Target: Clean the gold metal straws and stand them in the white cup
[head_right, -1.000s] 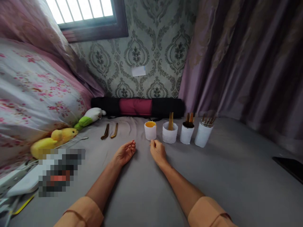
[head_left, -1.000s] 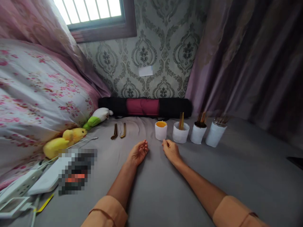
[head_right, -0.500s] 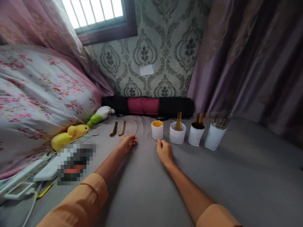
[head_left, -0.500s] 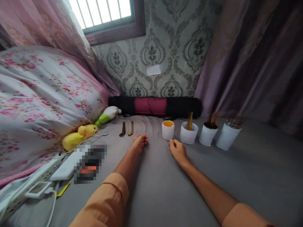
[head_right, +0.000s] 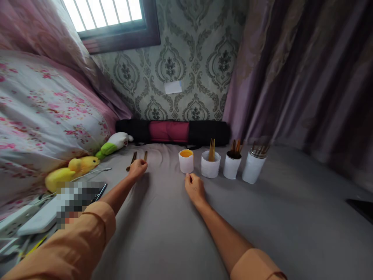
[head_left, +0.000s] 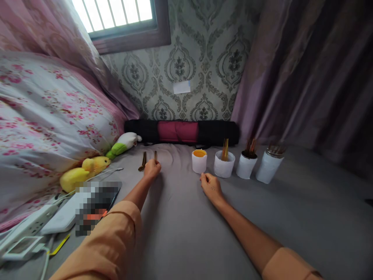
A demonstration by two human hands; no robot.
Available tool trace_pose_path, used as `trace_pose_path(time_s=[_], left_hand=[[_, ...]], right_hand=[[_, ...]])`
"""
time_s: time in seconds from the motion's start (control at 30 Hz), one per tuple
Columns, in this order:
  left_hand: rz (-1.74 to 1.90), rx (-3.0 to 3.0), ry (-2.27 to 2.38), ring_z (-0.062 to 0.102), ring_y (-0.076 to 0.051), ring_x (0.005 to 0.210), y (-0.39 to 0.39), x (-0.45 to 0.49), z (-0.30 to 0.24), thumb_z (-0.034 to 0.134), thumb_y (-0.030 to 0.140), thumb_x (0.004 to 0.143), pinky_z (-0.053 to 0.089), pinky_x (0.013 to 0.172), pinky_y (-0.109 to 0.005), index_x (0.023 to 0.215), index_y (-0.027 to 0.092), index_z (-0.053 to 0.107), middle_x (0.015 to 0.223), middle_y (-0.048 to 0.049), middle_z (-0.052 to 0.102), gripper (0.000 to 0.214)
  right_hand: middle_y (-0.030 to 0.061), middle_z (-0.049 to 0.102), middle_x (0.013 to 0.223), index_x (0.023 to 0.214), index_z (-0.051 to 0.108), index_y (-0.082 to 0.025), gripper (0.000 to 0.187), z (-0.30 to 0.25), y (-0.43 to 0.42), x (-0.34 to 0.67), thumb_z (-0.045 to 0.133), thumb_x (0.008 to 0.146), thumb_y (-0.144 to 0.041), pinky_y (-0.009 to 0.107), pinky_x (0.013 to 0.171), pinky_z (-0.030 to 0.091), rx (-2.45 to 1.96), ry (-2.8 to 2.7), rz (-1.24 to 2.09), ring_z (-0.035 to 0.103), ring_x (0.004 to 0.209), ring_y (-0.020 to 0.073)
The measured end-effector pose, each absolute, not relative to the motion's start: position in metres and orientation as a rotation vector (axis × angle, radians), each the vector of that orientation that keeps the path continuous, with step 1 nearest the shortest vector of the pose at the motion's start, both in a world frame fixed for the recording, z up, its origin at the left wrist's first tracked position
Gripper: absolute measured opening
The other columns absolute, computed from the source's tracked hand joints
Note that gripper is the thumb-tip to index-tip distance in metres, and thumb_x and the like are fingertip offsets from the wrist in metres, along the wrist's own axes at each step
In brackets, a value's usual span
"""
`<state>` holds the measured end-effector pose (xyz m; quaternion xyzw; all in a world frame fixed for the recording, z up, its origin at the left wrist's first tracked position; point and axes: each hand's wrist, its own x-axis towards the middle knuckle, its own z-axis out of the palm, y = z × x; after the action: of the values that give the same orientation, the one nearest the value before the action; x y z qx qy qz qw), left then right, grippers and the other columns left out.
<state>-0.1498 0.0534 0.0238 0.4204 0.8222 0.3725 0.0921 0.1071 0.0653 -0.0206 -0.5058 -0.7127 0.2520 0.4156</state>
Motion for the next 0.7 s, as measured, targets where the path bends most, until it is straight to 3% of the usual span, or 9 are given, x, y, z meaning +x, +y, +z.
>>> trace_pose_path(time_s=[0.2, 0.4, 0.7], left_hand=[[0.782, 1.472, 2.634, 0.053, -0.027, 0.093, 0.057, -0.162, 0.025, 0.045, 0.02, 0.073, 0.038, 0.074, -0.033, 0.081, 0.015, 0.06, 0.097, -0.0157, 0.058, 0.018], [0.5, 1.601, 2.729, 0.053, -0.026, 0.093, 0.057, -0.164, 0.027, 0.039, 0.022, 0.078, 0.039, 0.076, -0.033, 0.089, 0.011, 0.058, 0.098, -0.0185, 0.055, 0.025], [0.123, 1.729, 2.763, 0.053, -0.023, 0.092, 0.058, -0.164, 0.028, 0.039, 0.02, 0.077, 0.043, 0.074, -0.031, 0.095, 0.013, 0.059, 0.1, -0.0152, 0.053, 0.027]], right_hand=[[0.002, 0.058, 0.054, 0.064, 0.057, -0.018, 0.038, -0.021, 0.066, 0.107, 0.032, 0.081, -0.041, 0.021, 0.044, 0.029, -1.266, -1.792, 0.649, 0.049, 0.046, 0.0116], [0.0023, 0.058, 0.053, 0.064, 0.058, -0.017, 0.039, -0.02, 0.065, 0.107, 0.032, 0.081, -0.04, 0.021, 0.044, 0.029, -1.275, -1.788, 0.649, 0.048, 0.046, 0.0112], [0.0027, 0.058, 0.055, 0.064, 0.059, -0.016, 0.038, -0.022, 0.067, 0.106, 0.033, 0.081, -0.038, 0.02, 0.044, 0.027, -1.265, -1.798, 0.64, 0.046, 0.047, 0.01]])
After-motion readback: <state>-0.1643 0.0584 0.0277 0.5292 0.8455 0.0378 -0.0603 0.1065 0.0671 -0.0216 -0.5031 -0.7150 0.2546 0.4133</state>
